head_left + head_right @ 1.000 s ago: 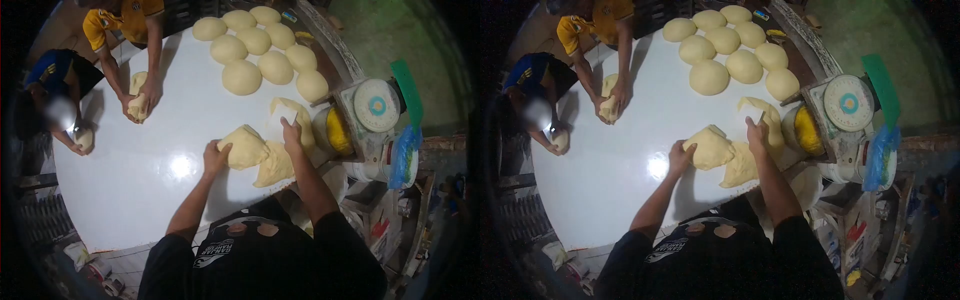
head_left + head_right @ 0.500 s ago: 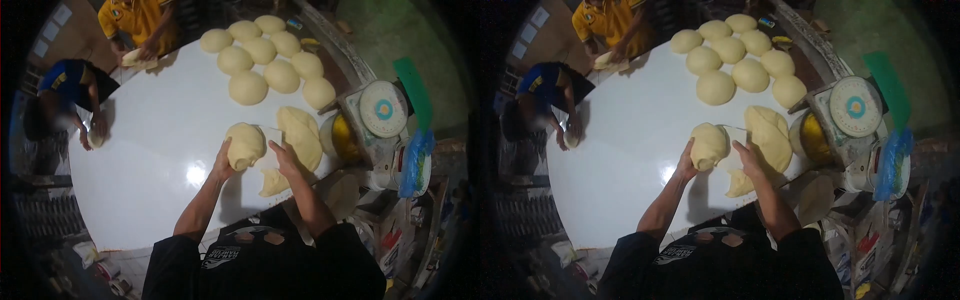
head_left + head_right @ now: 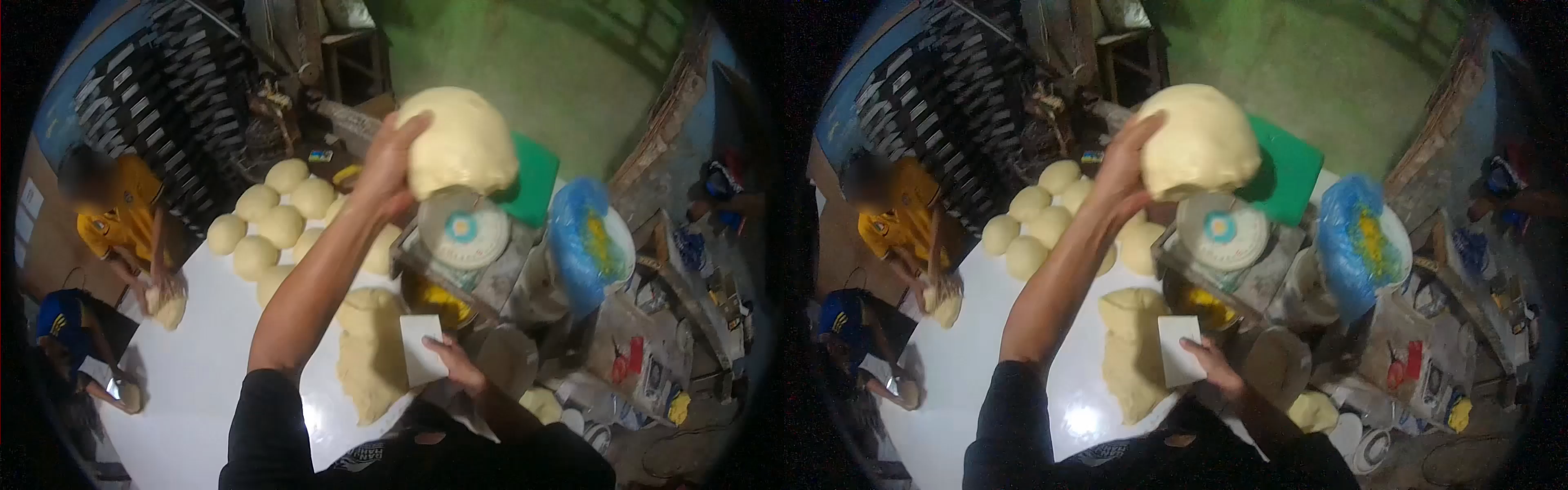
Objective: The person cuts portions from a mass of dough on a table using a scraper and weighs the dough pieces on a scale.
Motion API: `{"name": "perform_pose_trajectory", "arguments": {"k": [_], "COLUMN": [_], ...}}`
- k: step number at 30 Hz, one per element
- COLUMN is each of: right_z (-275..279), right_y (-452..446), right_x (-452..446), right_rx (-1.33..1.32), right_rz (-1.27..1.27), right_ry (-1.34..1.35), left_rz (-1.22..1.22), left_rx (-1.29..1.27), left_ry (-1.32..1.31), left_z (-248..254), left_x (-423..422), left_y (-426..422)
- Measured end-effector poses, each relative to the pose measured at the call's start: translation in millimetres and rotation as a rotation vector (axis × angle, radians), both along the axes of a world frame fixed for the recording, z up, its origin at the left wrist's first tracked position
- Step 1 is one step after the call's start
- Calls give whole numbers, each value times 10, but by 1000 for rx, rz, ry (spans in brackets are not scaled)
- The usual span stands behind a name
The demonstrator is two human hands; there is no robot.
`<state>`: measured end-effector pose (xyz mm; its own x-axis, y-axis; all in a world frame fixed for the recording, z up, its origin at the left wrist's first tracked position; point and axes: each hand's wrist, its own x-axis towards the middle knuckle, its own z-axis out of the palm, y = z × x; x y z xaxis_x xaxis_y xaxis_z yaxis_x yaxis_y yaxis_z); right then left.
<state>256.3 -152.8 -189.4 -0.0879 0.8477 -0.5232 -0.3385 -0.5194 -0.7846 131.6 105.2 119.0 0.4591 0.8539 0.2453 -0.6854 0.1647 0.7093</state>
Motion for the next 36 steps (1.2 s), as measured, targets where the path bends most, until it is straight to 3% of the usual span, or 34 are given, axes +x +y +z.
{"name": "perform_pose_trajectory", "arguments": {"k": [2, 4, 5, 7, 8, 9, 11, 12, 14, 15, 17, 19, 22, 23, 24, 26, 29, 33, 34, 35, 36], "right_z": [-219, -285, -286, -205, -184, -182, -134, -26, -321, -446, -103, -70, -218, -279, -395, -259, 117, 31, -35, -100, -154], "right_y": [12, -15, 7, 32, -13, -52, -176, -264, -387, -494, -681, -973, -1257, -1340, -1390, -1512, -1600, -1661, -1671, -1691, -1722], "right_x": [179, 256, 286, 280, 256, 229, 179, 164, 138, 73, -143, -367, -629, -702, -761, -928, -1164, -1326, -1333, -1336, -1319], "right_rx": [-39, 19, 28, 75, 99, 92, 104, 78, 29, -2, -6, -11, 100, 101, 90, 50, 130, 121, 109, 94, 92], "right_rz": [19, -8, -20, -23, -27, -39, -28, 21, 47, 80, 71, 73, 102, 94, 127, 150, 195, 191, 198, 203, 200], "right_ry": [-165, -117, -100, -139, -165, -160, -185, -222, -297, -386, -225, -77, -41, -49, -62, -97, -149, -182, -211, -239, -238], "left_rz": [49, 190, 324, 427, 420, 466, 659, 816, 825, 846, 658, 816, 593, 491, 364, 420, 420, 425, 538, 536, 546], "left_rx": [-1, -40, 107, 551, 554, 719, 836, 791, 681, 645, 415, 420, 385, 506, 571, 356, 335, 413, 625, 627, 603], "left_ry": [3, 106, 265, 903, 900, 1211, 1465, 1402, 796, 765, 617, 1012, 1542, 1862, 1977, 1801, 1815, 1791, 1873, 1874, 1698], "left_z": [67, 31, -175, -211, -176, -35, -41, -111, -351, -563, -1151, -2601, -4736, -4479, -4331, -4421, -4366, -4342, -4295, -4248, -4205], "left_x": [602, 1058, 1256, 1173, 1131, 1050, 774, 542, -149, -570, -1334, -2182, -3449, -3484, -3568, -3603, -3511, -3452, -3382, -3310, -3221], "left_y": [267, 364, 493, 594, 616, 584, 571, 577, 567, 361, -435, -1185, -3160, -3921, -4409, -4922, -5157, -5057, -5003, -4954, -4904]}}
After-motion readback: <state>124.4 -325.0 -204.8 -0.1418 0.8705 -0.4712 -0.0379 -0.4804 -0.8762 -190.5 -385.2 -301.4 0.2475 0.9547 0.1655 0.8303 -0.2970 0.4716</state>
